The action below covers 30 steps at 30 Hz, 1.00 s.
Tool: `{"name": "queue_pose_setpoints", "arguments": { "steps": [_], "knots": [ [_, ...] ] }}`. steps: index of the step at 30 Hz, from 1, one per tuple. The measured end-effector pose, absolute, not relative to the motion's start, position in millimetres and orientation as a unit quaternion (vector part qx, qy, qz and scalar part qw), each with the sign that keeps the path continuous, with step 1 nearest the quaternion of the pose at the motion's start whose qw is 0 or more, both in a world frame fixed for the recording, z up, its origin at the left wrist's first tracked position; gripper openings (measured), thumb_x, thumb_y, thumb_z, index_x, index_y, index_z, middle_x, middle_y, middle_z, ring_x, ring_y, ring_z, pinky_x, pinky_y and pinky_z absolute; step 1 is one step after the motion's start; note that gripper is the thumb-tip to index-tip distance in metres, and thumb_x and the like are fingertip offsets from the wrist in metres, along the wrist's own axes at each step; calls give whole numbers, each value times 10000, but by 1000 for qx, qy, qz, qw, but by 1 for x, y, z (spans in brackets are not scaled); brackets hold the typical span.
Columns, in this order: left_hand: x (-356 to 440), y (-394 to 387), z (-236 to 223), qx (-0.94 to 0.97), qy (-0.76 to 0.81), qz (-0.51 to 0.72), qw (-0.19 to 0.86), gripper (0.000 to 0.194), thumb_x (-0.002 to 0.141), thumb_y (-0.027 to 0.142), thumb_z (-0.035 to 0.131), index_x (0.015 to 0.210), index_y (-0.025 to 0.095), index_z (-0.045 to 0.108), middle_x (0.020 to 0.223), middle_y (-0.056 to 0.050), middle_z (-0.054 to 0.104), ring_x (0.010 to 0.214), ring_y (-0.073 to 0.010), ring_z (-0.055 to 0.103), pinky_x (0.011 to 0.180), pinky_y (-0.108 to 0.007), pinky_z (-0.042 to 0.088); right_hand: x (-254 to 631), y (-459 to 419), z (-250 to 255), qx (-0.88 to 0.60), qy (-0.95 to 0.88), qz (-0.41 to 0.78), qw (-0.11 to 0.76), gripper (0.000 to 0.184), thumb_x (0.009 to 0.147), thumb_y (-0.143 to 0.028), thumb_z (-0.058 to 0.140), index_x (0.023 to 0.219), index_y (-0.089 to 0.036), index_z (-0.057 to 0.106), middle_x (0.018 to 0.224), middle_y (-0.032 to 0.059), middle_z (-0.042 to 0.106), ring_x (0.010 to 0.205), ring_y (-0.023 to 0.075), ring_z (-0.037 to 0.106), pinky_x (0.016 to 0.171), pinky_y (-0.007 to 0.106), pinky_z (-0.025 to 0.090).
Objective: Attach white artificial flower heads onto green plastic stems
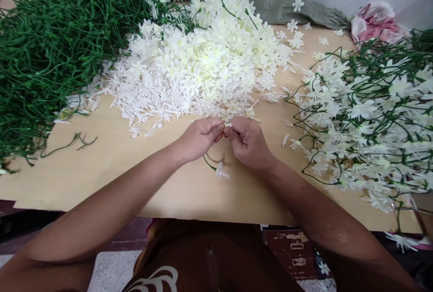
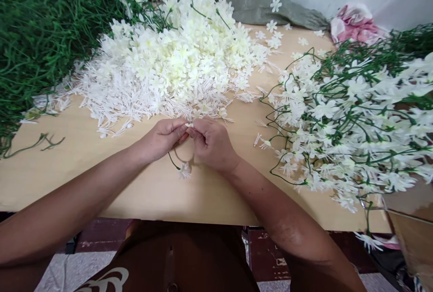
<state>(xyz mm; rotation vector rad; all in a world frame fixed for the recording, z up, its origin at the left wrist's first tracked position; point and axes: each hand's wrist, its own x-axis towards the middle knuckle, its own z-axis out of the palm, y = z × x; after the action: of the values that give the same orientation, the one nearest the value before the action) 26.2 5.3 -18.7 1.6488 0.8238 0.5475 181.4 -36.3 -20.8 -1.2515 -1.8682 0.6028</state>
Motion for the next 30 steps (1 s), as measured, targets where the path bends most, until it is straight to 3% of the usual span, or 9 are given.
{"name": "queue_pose_setpoints", "arguments": {
  "steps": [6,15,23,30],
  "knots": [
    [29,10,-17,714,352,227,561,377,863,432,441,571,197,400,561,29,385,546,-105,358,534,-252,291,187,-33,-21,-500,-744,245,369,342,910,-290,447,581,-202,417,587,1,459,601,126,411,614,286,334],
    [29,9,-11,712,340,245,563,352,921,405,414,640,194,442,588,37,392,577,-110,381,572,-250,314,196,-33,-15,-500,-665,407,378,430,880,-576,491,746,-181,593,581,-37,451,581,100,422,580,256,329],
    [26,12,-8,717,346,254,549,274,913,310,415,727,164,556,725,-4,563,719,-119,519,734,-252,409,197,-33,-14,-493,-650,434,381,408,904,-546,470,759,-177,567,598,-39,429,565,89,406,543,244,317],
    [26,12,-6,742,365,241,508,284,897,305,428,651,174,479,631,23,487,635,-106,466,660,-246,386,195,-35,-17,-532,-615,428,394,416,777,-593,633,773,-189,533,595,-53,414,555,82,371,533,241,310]
  ]
}}
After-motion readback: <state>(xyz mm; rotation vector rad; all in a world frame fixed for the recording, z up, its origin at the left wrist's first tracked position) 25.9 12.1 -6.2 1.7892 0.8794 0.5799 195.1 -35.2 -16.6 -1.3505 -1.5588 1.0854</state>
